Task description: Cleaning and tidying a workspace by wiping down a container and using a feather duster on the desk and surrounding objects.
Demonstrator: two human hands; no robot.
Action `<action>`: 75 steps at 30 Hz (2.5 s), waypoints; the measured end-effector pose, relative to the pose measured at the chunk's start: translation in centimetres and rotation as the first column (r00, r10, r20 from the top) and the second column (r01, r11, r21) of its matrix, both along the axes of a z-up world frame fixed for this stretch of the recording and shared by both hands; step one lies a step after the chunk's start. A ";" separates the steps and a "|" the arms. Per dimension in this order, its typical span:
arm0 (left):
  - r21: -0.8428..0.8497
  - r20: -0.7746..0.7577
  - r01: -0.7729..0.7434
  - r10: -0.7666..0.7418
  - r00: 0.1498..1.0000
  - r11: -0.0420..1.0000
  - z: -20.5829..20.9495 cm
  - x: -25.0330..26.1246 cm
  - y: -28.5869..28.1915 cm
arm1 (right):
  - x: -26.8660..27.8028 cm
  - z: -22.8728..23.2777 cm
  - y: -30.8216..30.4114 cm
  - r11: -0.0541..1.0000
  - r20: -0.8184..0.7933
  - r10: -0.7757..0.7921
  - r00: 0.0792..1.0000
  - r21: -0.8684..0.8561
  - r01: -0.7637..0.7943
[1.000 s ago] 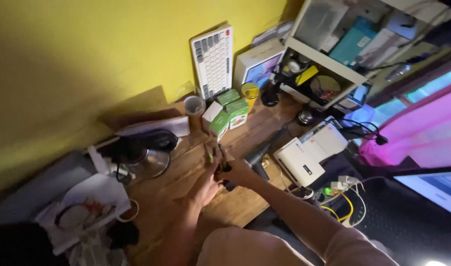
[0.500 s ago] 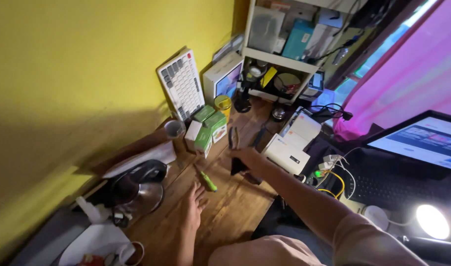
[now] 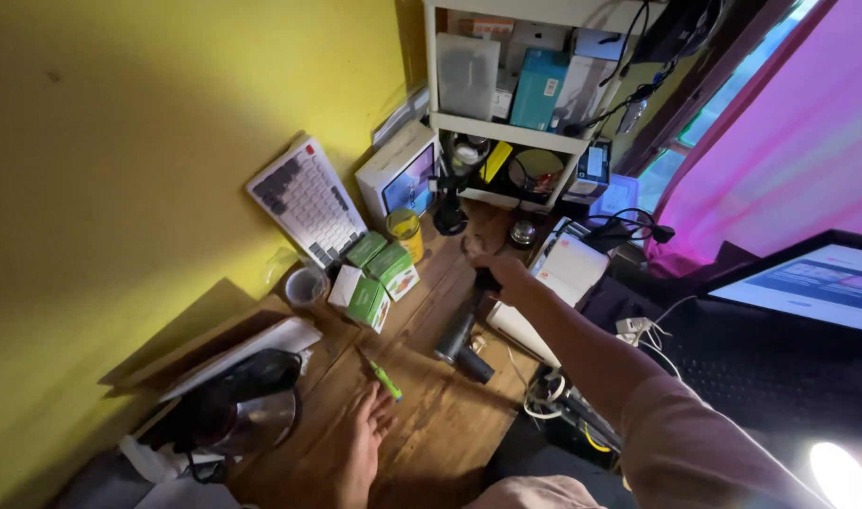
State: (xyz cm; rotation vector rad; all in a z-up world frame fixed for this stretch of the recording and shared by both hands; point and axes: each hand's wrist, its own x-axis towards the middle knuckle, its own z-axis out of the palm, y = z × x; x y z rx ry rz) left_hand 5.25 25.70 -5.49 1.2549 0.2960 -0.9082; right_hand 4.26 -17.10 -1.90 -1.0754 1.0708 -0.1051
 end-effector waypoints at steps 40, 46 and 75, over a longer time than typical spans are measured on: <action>0.159 -0.160 -0.150 0.176 0.971 0.976 -1.9 -1.4 -3.4 | 11.4 -7.2 -10.2 0.832 0.007 0.187 0.982 -0.532 -0.155; 0.177 -0.175 -0.154 0.185 0.967 0.972 -3.0 -3.6 0.7 | 12.6 0.3 -6.3 0.651 -0.025 0.211 0.977 -0.742 -0.160; 0.281 -0.144 -0.204 0.252 0.957 0.938 1.5 -3.9 -1.7 | 5.9 4.1 -14.2 0.103 -0.422 0.010 0.907 -0.902 -0.420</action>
